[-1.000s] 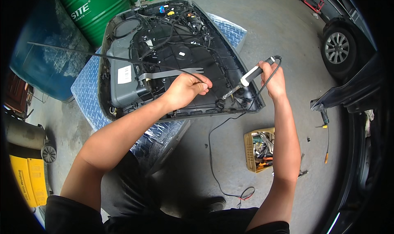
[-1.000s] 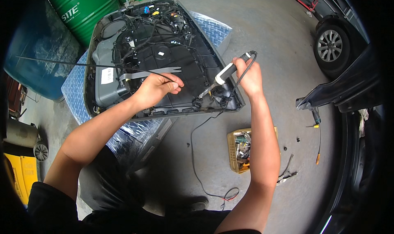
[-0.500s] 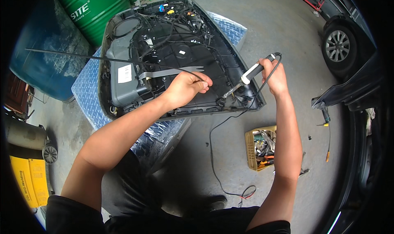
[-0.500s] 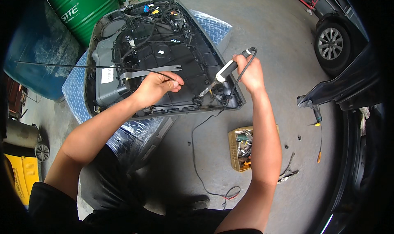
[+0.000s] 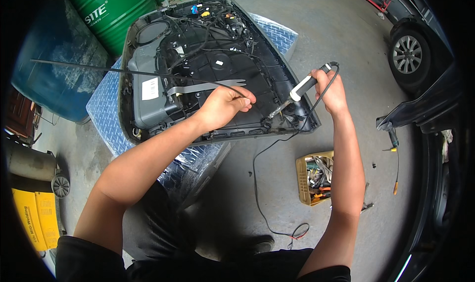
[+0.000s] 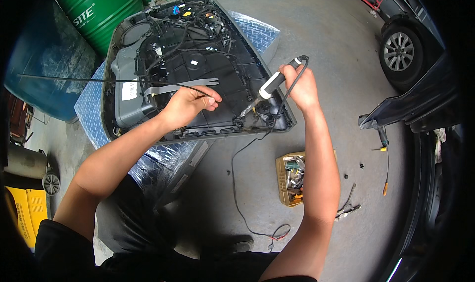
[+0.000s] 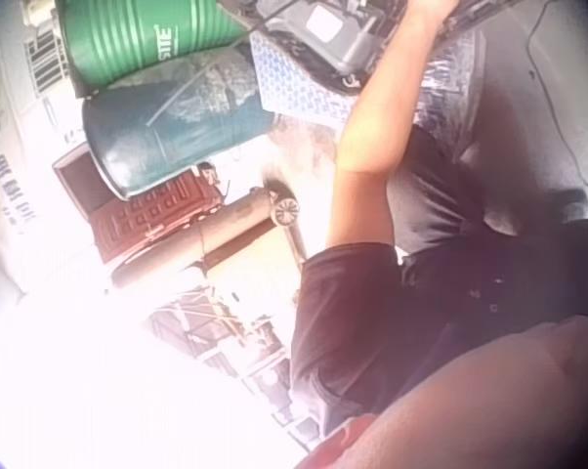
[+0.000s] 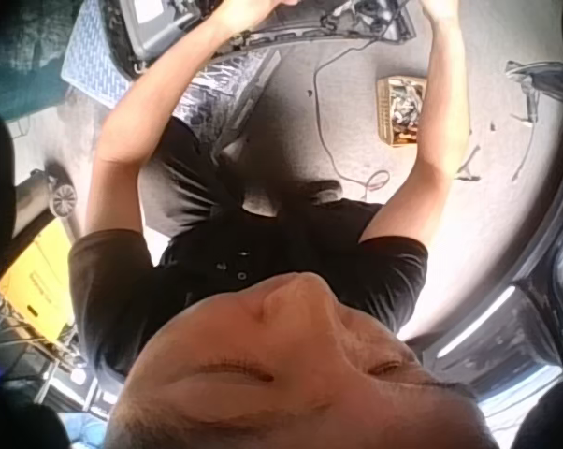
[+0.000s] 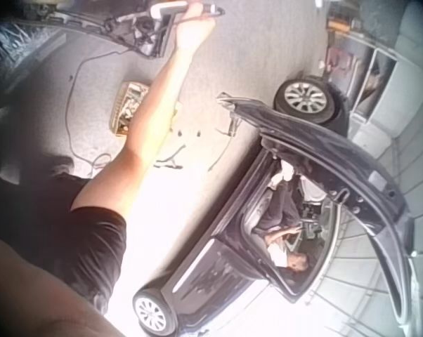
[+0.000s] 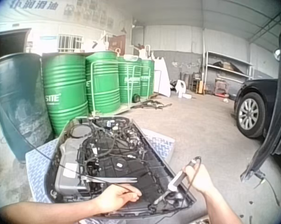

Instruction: The person uses a soldering iron and a metal tool to work on the interior of a car dashboard assembly. They repeatedly apply heat to specific areas while manipulating the plastic with the metal tool, likely to soften or reshape the material.

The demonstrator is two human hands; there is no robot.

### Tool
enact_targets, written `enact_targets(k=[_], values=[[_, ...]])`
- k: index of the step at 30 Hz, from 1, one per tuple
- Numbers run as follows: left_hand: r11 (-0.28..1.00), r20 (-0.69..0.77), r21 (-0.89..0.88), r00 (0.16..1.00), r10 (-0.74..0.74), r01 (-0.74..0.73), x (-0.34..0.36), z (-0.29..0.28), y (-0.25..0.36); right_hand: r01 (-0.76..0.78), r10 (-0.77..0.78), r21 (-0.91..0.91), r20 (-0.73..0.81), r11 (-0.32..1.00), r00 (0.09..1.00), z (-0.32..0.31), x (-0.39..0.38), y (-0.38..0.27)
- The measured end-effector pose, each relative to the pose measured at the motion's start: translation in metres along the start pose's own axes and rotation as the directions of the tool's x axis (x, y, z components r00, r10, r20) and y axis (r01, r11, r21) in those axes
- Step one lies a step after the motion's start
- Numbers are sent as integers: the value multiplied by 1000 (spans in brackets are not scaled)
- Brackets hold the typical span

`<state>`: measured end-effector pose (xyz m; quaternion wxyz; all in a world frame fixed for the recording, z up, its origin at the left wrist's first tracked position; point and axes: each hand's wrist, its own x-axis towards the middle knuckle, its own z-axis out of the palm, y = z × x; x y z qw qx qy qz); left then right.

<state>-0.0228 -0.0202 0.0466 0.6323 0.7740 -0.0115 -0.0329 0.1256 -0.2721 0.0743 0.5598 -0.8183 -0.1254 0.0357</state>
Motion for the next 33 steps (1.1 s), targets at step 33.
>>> enact_targets(k=[33], values=[[999, -17, -43, 1000, -6, 6, 3, -2, -1, 100, -115, 123, 121, 987, 986, -3, -1, 3]])
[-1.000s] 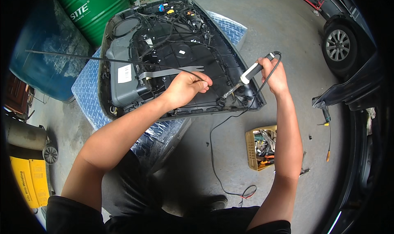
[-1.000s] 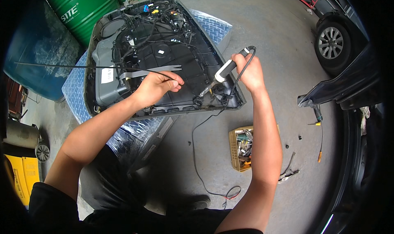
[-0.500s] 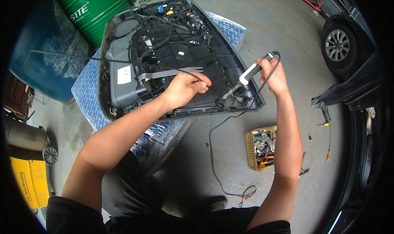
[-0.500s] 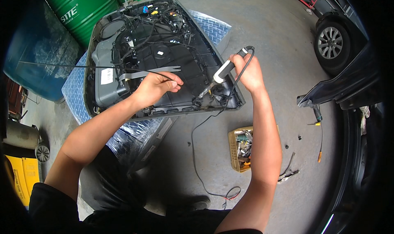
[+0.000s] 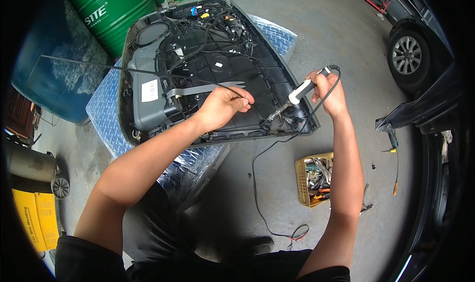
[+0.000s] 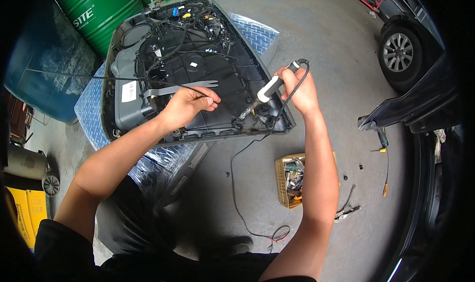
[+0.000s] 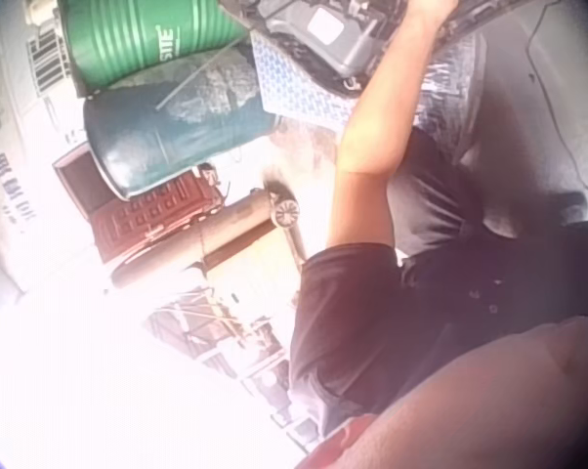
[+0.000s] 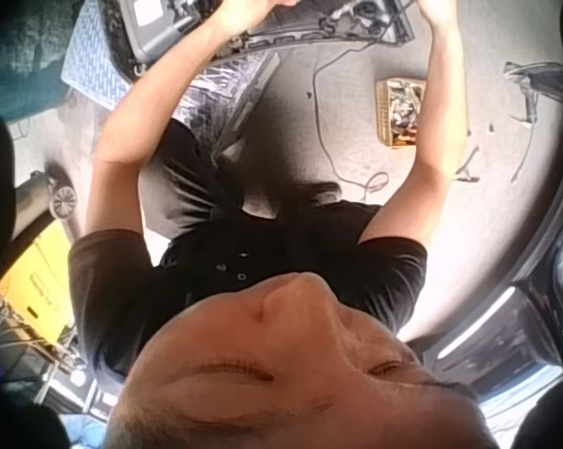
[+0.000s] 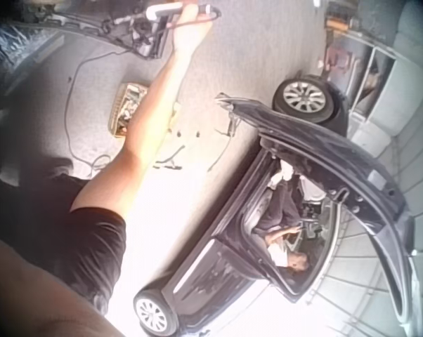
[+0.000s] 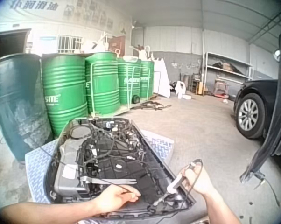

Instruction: The person uses a soldering iron and a metal tool to work on the interior of a car dashboard assembly. They repeatedly apply heat to specific areas while manipulating the plastic with the metal tool, likely to soften or reshape the material.

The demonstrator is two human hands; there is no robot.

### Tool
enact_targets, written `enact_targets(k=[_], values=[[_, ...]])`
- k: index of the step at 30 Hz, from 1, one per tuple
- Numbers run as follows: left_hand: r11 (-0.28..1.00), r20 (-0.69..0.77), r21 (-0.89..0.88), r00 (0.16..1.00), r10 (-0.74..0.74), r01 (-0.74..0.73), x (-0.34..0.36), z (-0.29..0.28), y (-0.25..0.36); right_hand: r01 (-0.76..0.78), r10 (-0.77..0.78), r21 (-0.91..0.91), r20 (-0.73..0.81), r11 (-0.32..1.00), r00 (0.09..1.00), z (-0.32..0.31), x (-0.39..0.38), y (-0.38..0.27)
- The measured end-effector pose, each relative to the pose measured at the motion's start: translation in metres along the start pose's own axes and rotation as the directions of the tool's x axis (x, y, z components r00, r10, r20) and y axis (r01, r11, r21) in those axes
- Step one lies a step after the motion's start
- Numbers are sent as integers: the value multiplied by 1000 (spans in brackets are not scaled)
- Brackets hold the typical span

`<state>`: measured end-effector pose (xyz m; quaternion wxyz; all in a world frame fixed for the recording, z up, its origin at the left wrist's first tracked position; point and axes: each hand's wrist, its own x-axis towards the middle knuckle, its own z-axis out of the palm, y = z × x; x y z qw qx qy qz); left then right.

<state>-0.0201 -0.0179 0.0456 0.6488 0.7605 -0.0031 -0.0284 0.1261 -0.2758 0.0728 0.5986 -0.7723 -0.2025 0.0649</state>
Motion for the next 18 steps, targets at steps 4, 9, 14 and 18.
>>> enact_targets(k=[4, 9, 14, 18], values=[[1000, -5, -8, 1000, 7, -8, 0, -1, -1, -2, 2, 18, -1, 1000, 1000, 2, -3, -3], [1000, -7, -1, 1000, 10, -10, 1, -1, -1, -8, 8, 9, -2, 1000, 1000, 0, -1, 0], [1000, -9, -13, 1000, 4, -4, 2, -1, -2, 4, -4, 22, 6, 1000, 1000, 0, -2, 0], [1000, -11, -6, 1000, 9, -10, 2, -1, -2, 12, -12, 27, 18, 1000, 1000, 1, -4, -3]])
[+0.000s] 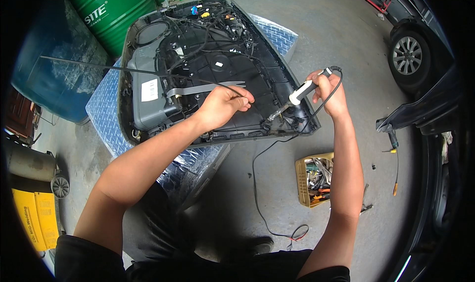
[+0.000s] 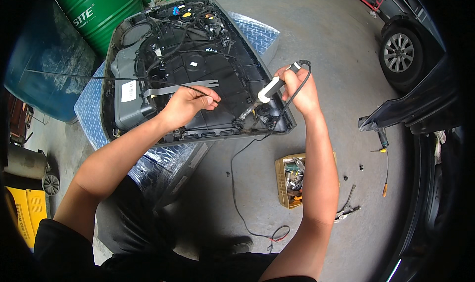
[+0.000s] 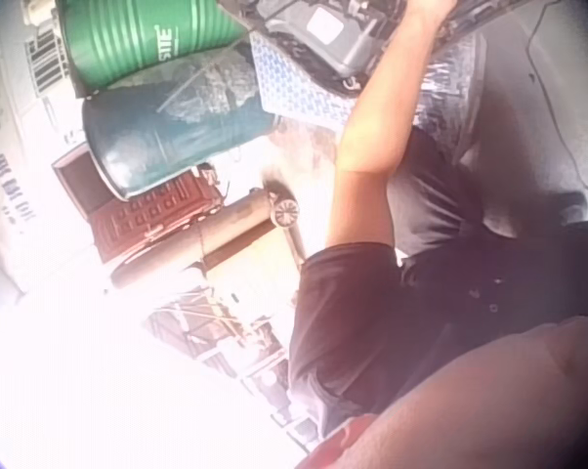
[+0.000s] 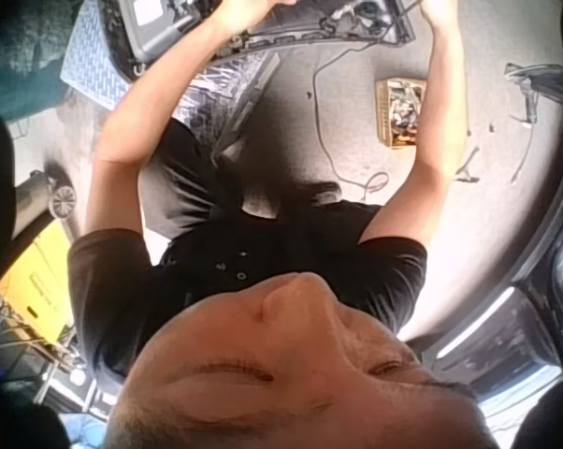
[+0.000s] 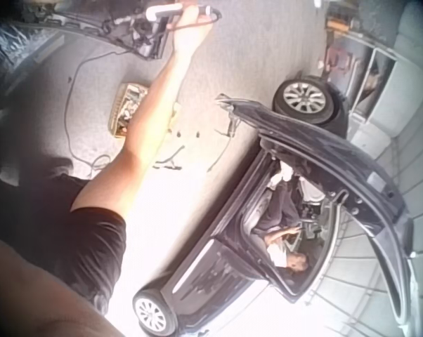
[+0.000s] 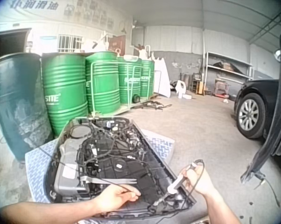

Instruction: The person uses a soldering iron and a metal tool to work on the interior of a car dashboard assembly. They repeatedly apply heat to specific areas while manipulating the plastic with the metal tool, likely to soften or reshape the material.

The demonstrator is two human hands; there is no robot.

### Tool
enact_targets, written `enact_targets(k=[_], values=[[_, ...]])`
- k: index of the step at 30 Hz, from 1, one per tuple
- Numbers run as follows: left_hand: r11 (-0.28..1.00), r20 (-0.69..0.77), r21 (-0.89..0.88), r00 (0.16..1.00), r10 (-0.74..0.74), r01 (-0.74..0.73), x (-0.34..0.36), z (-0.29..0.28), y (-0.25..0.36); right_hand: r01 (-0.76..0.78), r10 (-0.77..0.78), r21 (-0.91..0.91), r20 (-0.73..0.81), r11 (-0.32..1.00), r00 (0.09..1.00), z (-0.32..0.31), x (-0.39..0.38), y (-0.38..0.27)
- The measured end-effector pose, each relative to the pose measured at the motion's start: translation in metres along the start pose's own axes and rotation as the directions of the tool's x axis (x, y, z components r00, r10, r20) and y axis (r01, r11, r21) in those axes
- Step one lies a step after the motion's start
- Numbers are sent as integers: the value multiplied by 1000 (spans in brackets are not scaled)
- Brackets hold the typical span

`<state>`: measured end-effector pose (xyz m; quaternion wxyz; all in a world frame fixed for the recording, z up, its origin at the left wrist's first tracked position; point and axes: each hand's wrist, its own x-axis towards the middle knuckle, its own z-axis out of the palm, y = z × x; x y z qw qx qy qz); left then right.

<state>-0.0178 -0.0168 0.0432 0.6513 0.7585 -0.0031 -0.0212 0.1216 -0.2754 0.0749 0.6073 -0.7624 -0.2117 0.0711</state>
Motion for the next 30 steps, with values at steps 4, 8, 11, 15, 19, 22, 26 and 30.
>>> enact_targets(k=[4, 8, 11, 15, 19, 22, 26, 30], values=[[1000, -7, -7, 1000, -3, 3, -1, 0, 1, -7, 7, 2, 6, 1000, 1000, 1, 1, -1], [1000, -15, -5, 1000, -11, 11, 0, 0, 1, -6, 6, 4, 4, 1000, 1000, 1, 0, -3], [1000, -18, -8, 1000, -10, 10, 0, 1, 1, -12, 12, -4, 3, 1000, 1000, 1, 0, -3], [1000, -20, -7, 1000, -5, 5, 1, 0, -1, -3, 3, -6, 5, 1000, 1000, 1, 1, -2], [1000, -26, 4, 1000, -14, 14, 1, 1, 0, -4, 4, -13, 5, 1000, 1000, 0, 0, -3], [1000, -27, 5, 999, -16, 17, 1, 1, -1, 2, -2, -2, 3, 1000, 1000, 1, 0, -3], [1000, -30, -3, 999, -17, 17, 1, 0, -2, 8, -8, -9, 7, 1000, 1000, 2, 0, -4], [1000, -30, 5, 1000, -7, 8, 1, 0, -3, -1, 1, -30, 13, 1000, 1000, 1, 0, -5]])
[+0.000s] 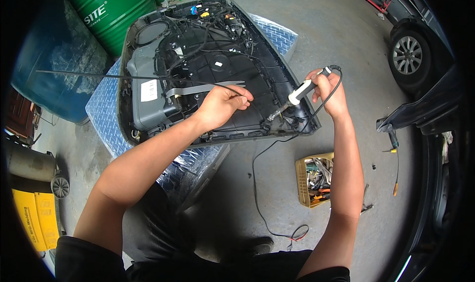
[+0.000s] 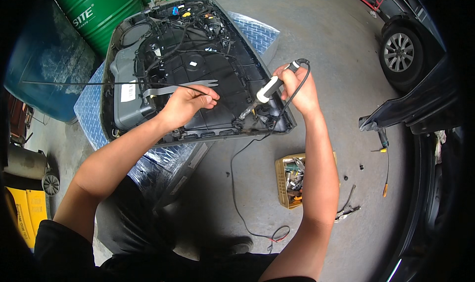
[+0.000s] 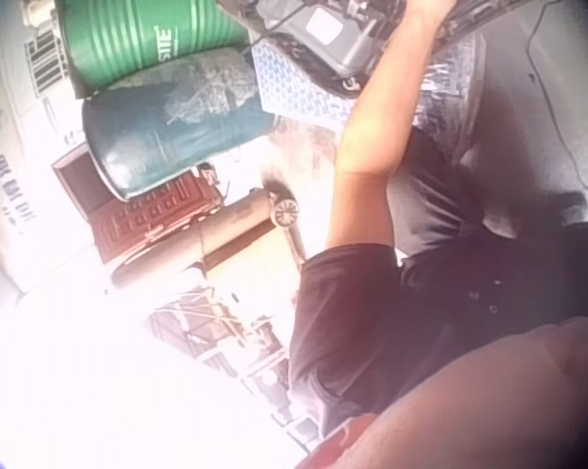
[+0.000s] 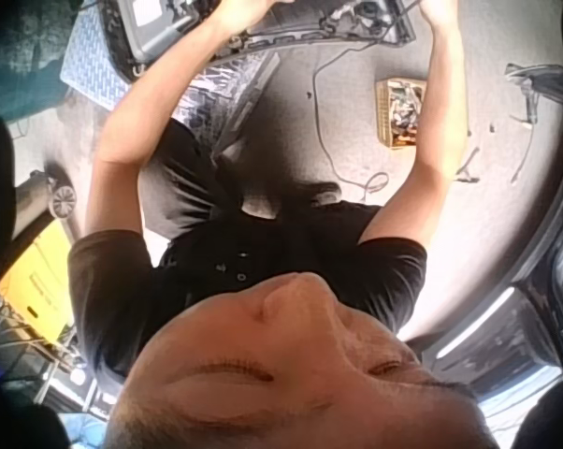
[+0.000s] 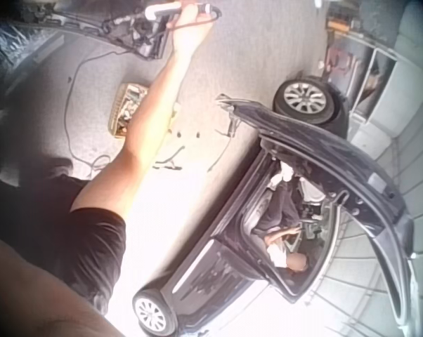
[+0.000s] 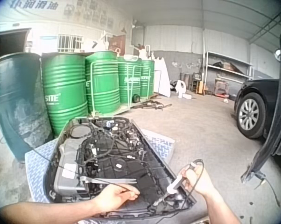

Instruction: The person uses a soldering iron and a metal tool to work on the interior of a car dashboard assembly. They repeatedly apply heat to specific areas while manipulating the plastic with the metal tool, likely to soften or reshape the material.

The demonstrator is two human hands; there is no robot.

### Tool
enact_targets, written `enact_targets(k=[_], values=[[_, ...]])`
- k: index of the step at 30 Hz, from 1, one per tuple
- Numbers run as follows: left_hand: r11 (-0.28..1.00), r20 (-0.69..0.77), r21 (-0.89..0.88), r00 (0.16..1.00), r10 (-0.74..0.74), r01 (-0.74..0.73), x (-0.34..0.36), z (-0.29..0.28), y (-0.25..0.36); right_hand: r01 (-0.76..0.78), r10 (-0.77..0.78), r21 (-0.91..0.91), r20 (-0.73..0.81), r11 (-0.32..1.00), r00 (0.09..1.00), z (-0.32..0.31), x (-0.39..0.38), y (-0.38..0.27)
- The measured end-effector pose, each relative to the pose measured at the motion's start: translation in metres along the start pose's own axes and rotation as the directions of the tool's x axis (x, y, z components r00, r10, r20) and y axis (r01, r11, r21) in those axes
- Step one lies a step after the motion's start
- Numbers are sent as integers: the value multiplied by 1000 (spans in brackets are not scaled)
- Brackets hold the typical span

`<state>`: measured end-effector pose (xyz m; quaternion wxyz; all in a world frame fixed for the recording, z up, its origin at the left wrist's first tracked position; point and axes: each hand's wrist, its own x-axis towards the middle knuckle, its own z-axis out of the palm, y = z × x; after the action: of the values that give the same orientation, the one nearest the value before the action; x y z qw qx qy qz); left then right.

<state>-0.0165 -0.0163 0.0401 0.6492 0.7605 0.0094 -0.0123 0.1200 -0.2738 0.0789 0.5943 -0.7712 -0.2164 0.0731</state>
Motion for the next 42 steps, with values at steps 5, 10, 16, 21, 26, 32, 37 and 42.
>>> enact_targets(k=[5, 10, 16, 21, 26, 32, 37, 42], values=[[1000, -7, -8, 1000, -9, 9, 0, 0, 0, 4, -3, -7, 15, 1000, 1000, 0, -1, -3], [1000, -12, -17, 1000, -2, 2, 0, 0, -1, 16, -16, -32, 24, 999, 1000, 1, -4, -7], [1000, -29, -29, 1000, 1, -2, 1, 1, -2, 26, -26, -38, 21, 999, 999, 2, -5, -8], [1000, -51, -28, 999, 11, -12, 0, 1, -3, 28, -28, -32, 16, 999, 999, 3, -5, -8], [999, -53, -51, 999, 13, -15, 1, 2, -5, 37, -37, -27, 3, 999, 999, 3, -5, -6], [998, -63, -60, 998, 19, -23, 0, 2, -2, 27, -27, -25, -22, 999, 999, 4, -5, -4], [998, -64, -63, 998, 15, -19, -1, 2, -1, 3, -4, -22, -20, 1000, 1000, 3, -3, -3], [998, -59, -55, 998, 12, -15, -1, 2, -2, 15, -15, -5, -21, 1000, 1000, 2, -3, -2]])
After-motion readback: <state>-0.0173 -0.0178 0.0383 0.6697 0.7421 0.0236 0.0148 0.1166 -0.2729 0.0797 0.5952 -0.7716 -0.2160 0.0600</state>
